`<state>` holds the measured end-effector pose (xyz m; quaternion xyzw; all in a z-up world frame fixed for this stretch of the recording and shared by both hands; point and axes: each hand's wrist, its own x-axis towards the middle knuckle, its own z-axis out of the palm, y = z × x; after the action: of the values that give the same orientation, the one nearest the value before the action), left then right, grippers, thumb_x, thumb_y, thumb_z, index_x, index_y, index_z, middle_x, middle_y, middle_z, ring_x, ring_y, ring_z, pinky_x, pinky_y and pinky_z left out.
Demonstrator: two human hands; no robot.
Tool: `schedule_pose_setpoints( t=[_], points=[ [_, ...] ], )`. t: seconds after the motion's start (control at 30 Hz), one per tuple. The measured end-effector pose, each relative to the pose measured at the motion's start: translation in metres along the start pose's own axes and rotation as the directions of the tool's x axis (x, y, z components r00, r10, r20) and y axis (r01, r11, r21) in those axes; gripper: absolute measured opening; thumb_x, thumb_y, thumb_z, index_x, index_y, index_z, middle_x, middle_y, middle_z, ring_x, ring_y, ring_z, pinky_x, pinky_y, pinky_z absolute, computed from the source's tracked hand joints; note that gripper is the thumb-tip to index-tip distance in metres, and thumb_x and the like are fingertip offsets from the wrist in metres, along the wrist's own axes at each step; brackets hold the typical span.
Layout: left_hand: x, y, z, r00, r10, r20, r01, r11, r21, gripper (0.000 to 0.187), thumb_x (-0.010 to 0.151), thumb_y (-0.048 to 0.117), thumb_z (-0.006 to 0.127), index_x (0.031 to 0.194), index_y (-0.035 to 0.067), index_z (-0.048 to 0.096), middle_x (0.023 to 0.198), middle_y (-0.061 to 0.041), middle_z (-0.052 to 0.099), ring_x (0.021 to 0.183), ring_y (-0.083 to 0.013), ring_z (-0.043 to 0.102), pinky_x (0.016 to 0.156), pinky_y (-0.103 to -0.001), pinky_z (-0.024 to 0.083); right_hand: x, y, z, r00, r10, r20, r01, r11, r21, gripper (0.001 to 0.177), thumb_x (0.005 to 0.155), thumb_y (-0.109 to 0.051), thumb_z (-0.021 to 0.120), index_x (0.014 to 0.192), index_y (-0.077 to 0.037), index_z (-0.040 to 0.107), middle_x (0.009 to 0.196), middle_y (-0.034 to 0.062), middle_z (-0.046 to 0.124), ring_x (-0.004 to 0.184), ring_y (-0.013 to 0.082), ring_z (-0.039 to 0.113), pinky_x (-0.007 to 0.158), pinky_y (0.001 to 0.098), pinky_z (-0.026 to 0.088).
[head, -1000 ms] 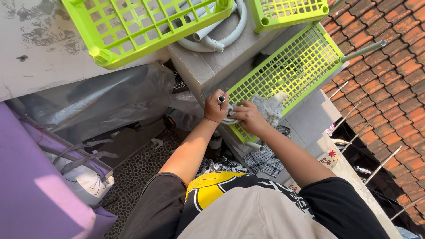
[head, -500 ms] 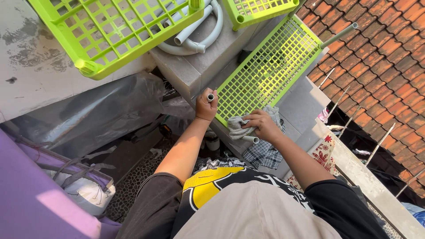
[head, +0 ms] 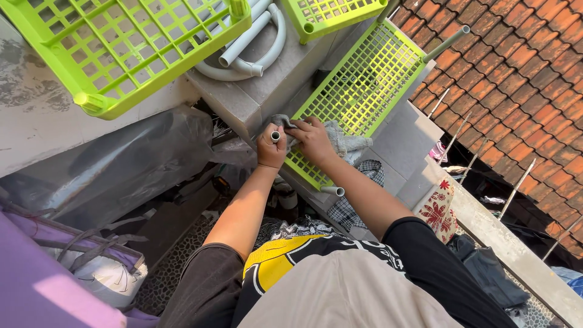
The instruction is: Clean and assemble a multi-tier green plastic shelving unit on a balcony.
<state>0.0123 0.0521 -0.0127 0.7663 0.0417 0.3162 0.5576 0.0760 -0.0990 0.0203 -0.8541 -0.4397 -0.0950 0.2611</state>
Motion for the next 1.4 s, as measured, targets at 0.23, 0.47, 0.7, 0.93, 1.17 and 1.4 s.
schedule_pose_setpoints(
  t=[0.23, 0.47, 0.7, 0.93, 1.17, 1.4],
  points=[
    [-0.003, -0.002, -0.001, 0.999, -0.027, 0.039, 0.026, 0.999, 0.028, 0.028, 0.104, 0.014, 0.058, 0.081, 0.003, 0.046, 0.068, -0.017, 0.054, 0.062, -0.0393, 0.054, 0.058, -0.044, 0.043, -0.056, 0.002, -0.029, 0.95, -0.059, 0.307, -0.016, 0.972, 0.236, 0.05, 0.061, 0.004, 0.069, 0.104, -0.018, 0.081, 0.125, 0.0014, 0.071, 0.107, 0.0305, 0.062, 0.095, 0.04, 0.053],
    [-0.001, -0.001, -0.001, 1.0, 0.014, 0.0, -0.014, 0.999, 0.05, 0.029, 0.103, 0.012, 0.059, 0.08, 0.003, 0.044, 0.066, -0.015, 0.05, 0.058, -0.0362, 0.049, 0.056, -0.042, 0.042, -0.099, 0.043, -0.1, 0.918, -0.178, 0.354, 0.131, 0.98, 0.153, 0.039, 0.068, 0.001, 0.073, 0.101, -0.019, 0.08, 0.124, 0.001, 0.073, 0.113, 0.0273, 0.062, 0.096, 0.0397, 0.053],
    [-0.003, -0.006, 0.0, 1.0, 0.025, -0.002, -0.025, 0.997, 0.069, 0.028, 0.104, 0.012, 0.058, 0.081, 0.003, 0.045, 0.067, -0.015, 0.051, 0.059, -0.0352, 0.051, 0.056, -0.042, 0.042, -0.097, 0.105, -0.084, 0.901, 0.412, -0.135, -0.431, 0.887, -0.164, 0.039, 0.074, 0.004, 0.072, 0.106, -0.017, 0.082, 0.123, 0.0027, 0.075, 0.111, 0.0286, 0.062, 0.097, 0.0403, 0.053],
    [-0.004, -0.006, -0.001, 1.0, 0.008, -0.005, -0.007, 0.997, 0.071, 0.027, 0.103, 0.013, 0.058, 0.08, 0.003, 0.047, 0.066, -0.015, 0.051, 0.057, -0.0348, 0.051, 0.056, -0.042, 0.041, -0.064, 0.051, -0.046, 0.996, -0.011, 0.091, 0.011, 1.0, -0.004, 0.032, 0.073, -0.005, 0.076, 0.103, -0.015, 0.08, 0.123, 0.0033, 0.073, 0.113, 0.0278, 0.062, 0.096, 0.0397, 0.053],
    [-0.006, -0.006, -0.001, 0.999, 0.027, -0.029, -0.024, 0.994, 0.105, 0.025, 0.102, 0.014, 0.056, 0.08, 0.004, 0.05, 0.066, -0.013, 0.053, 0.058, -0.0339, 0.054, 0.057, -0.043, 0.042, 0.013, 0.162, -0.048, 0.986, 0.163, 0.039, -0.153, 0.972, -0.18, 0.047, 0.072, -0.004, 0.074, 0.117, -0.019, 0.079, 0.12, 0.0015, 0.069, 0.111, 0.0327, 0.059, 0.095, 0.0447, 0.051],
    [-0.012, -0.013, 0.0, 0.999, 0.028, -0.046, -0.021, 0.989, 0.145, 0.029, 0.103, 0.015, 0.056, 0.078, 0.005, 0.048, 0.065, -0.012, 0.051, 0.058, -0.0307, 0.052, 0.056, -0.043, 0.04, 0.053, 0.252, -0.072, 0.871, 0.461, -0.168, -0.49, 0.83, -0.265, 0.029, 0.095, -0.012, 0.063, 0.12, -0.017, 0.077, 0.125, 0.012, 0.067, 0.119, 0.0375, 0.057, 0.1, 0.0481, 0.047]
  ],
)
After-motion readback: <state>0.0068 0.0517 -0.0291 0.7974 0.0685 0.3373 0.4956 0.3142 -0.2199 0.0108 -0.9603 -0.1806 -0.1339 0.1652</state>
